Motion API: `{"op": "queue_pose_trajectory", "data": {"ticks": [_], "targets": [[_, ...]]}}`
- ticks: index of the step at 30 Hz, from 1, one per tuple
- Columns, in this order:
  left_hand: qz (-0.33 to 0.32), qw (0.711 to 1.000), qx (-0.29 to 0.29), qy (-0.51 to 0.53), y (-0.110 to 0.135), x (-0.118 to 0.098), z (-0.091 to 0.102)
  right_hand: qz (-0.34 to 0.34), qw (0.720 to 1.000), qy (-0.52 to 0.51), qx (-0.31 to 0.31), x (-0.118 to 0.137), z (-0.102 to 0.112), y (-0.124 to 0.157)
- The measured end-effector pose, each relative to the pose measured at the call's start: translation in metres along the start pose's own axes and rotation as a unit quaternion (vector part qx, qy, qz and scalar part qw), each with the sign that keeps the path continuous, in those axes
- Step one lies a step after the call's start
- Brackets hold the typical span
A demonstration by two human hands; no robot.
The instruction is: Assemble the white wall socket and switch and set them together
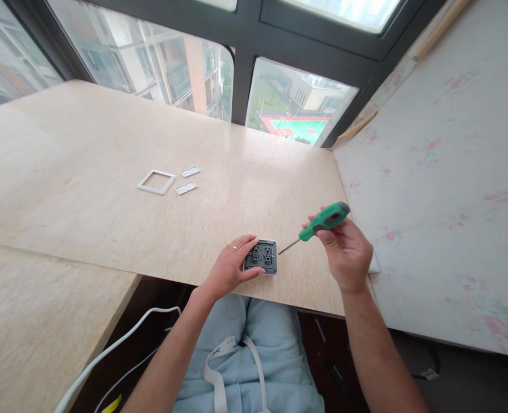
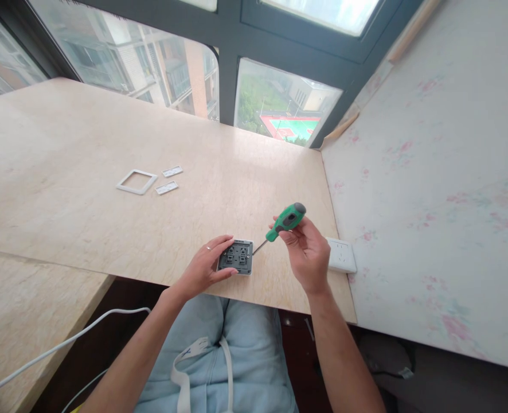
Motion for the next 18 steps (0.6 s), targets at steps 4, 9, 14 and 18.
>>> {"op": "queue_pose_trajectory", "data": {"ticks": [4,9,14,18], "targets": [[0.001,1.0,0.001,0.0,0.0,0.001,0.0,-0.013,1.0,0.0,0.026,-0.008,-0.007,0.005],[-0.001,1.0,0.001,-0.002,0.0,0.001,-0.001,-0.019,0.999,-0.008,0.039,-0.015,-0.009,0.008],[0.0,1.0,0.0,-0.002,0.0,0.0,0.0,-0.023,0.999,-0.018,0.033,-0.019,-0.01,0.007],[0.003,1.0,0.003,-0.002,0.0,-0.001,0.0,-0.022,0.999,-0.03,0.029,-0.019,-0.011,0.007]]}}
Point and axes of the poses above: each hand's wrist, its own y-axis away from the middle knuckle, its own z-axis out of the back of the hand, x = y × z, the point moved 3 cm from there along -y, towards the middle knuckle, and after that the axes turned 11 degrees about x, right-handed, at the moved point
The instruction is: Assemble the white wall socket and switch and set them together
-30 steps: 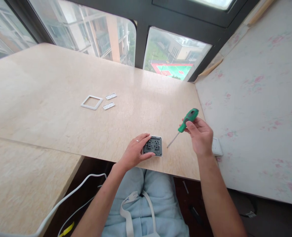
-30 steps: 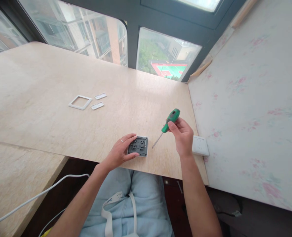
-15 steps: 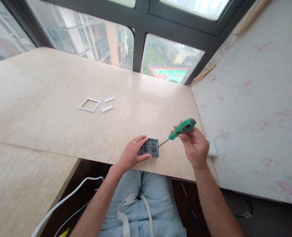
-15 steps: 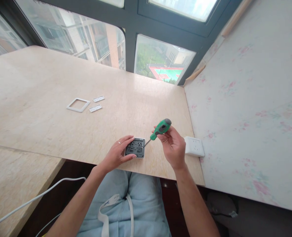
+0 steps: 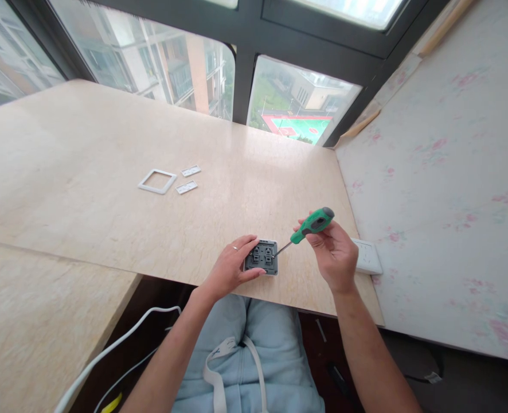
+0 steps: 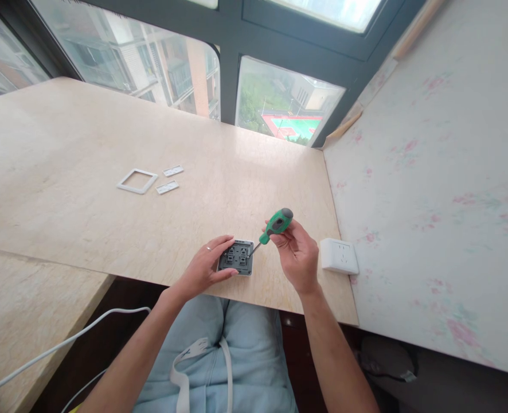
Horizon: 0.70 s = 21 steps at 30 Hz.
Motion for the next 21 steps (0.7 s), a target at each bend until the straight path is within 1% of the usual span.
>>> {"op": "queue_pose_trajectory", "data": {"ticks": [7,11,16,21], "targets": [[-0.007,1.0,-0.003,-0.007,-0.001,0.0,-0.001,-0.002,1.0,-0.004,0.009,0.002,0.0,-0.003],[-0.005,1.0,-0.002,-0.007,-0.001,0.0,-0.001,0.006,0.999,0.016,0.027,0.003,-0.002,-0.003],[-0.008,1.0,-0.002,-0.011,-0.001,-0.002,0.0,0.037,0.995,0.087,0.026,0.007,-0.006,0.001],[-0.011,1.0,-0.005,-0.012,-0.002,-0.002,0.0,0.046,0.983,0.177,0.025,0.017,-0.01,-0.001]]}}
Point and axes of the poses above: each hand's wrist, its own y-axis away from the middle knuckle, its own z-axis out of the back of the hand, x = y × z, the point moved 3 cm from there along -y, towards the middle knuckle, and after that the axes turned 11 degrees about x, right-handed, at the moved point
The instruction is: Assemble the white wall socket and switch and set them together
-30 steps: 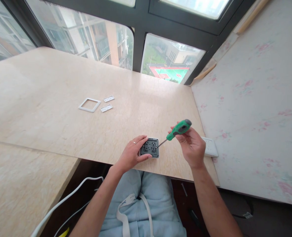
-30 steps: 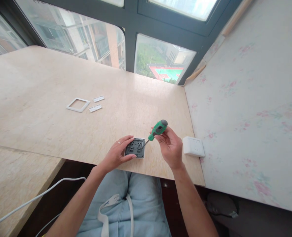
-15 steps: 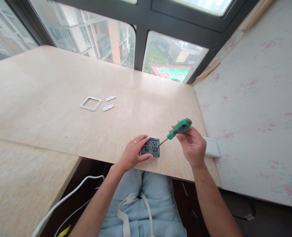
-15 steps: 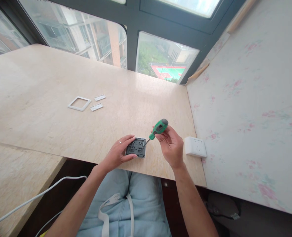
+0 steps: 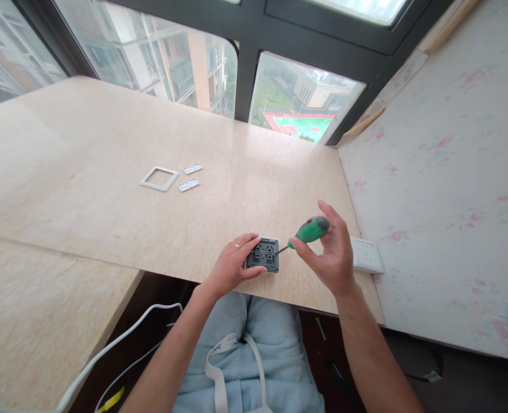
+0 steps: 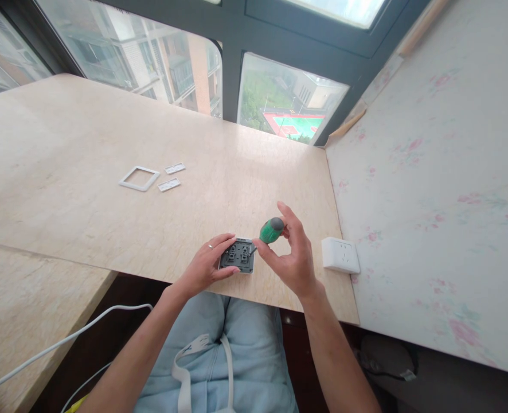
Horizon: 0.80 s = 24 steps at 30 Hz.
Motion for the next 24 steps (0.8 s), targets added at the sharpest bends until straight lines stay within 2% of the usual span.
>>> {"op": "queue_pose_trajectory", "data": {"ticks": [5,8,14,19,24], "targets": [[-0.003,1.0,-0.003,0.001,0.0,0.001,-0.001,0.025,0.997,0.071,0.029,0.015,0.0,-0.009],[-0.006,1.0,-0.003,0.001,0.0,0.0,0.0,0.007,0.998,0.048,0.045,0.018,-0.001,-0.014],[0.002,1.0,0.004,-0.005,0.0,-0.007,0.004,-0.093,0.995,0.008,0.028,0.01,-0.004,-0.011],[0.007,1.0,0.013,-0.009,0.002,-0.011,0.006,-0.1,0.995,0.015,0.007,0.009,-0.006,-0.008],[0.007,1.0,0.006,-0.006,0.002,-0.01,0.005,-0.085,0.996,0.007,0.029,0.011,-0.006,-0.005]]}}
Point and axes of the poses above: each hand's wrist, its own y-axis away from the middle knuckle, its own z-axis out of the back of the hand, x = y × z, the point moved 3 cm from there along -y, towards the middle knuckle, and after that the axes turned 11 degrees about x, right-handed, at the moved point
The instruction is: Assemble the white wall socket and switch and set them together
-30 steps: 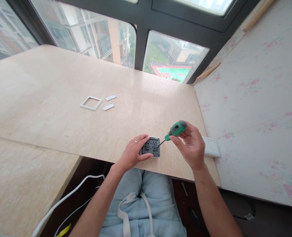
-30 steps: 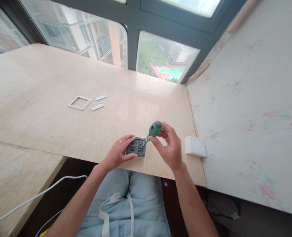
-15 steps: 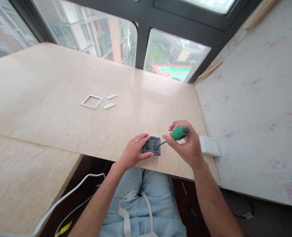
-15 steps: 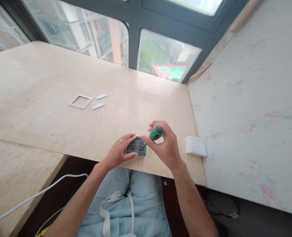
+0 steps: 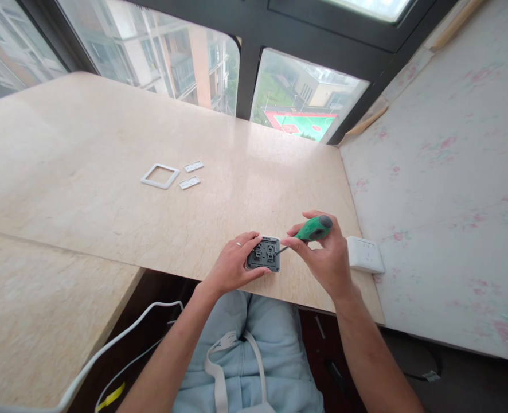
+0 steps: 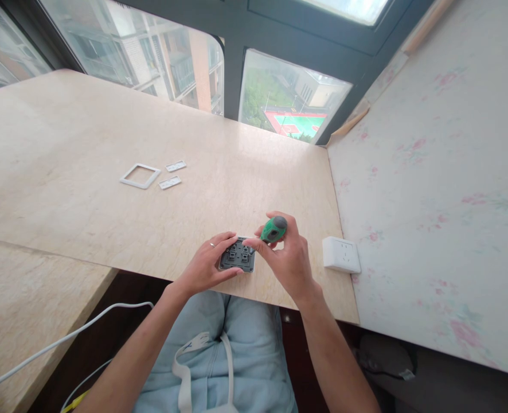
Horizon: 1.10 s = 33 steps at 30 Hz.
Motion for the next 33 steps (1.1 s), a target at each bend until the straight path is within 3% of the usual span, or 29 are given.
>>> {"op": "queue_pose_trajectory", "data": {"ticks": [9,19,33], "targets": [[0.011,1.0,-0.01,0.001,0.0,-0.001,-0.001,0.013,0.998,-0.045,0.035,0.005,0.007,0.008],[0.027,0.998,0.04,-0.05,-0.014,-0.012,0.008,0.023,0.998,-0.052,0.032,0.003,0.009,0.013],[-0.018,0.997,0.059,-0.051,-0.031,-0.019,0.006,0.034,0.997,-0.057,0.037,0.001,0.011,0.01]]}}
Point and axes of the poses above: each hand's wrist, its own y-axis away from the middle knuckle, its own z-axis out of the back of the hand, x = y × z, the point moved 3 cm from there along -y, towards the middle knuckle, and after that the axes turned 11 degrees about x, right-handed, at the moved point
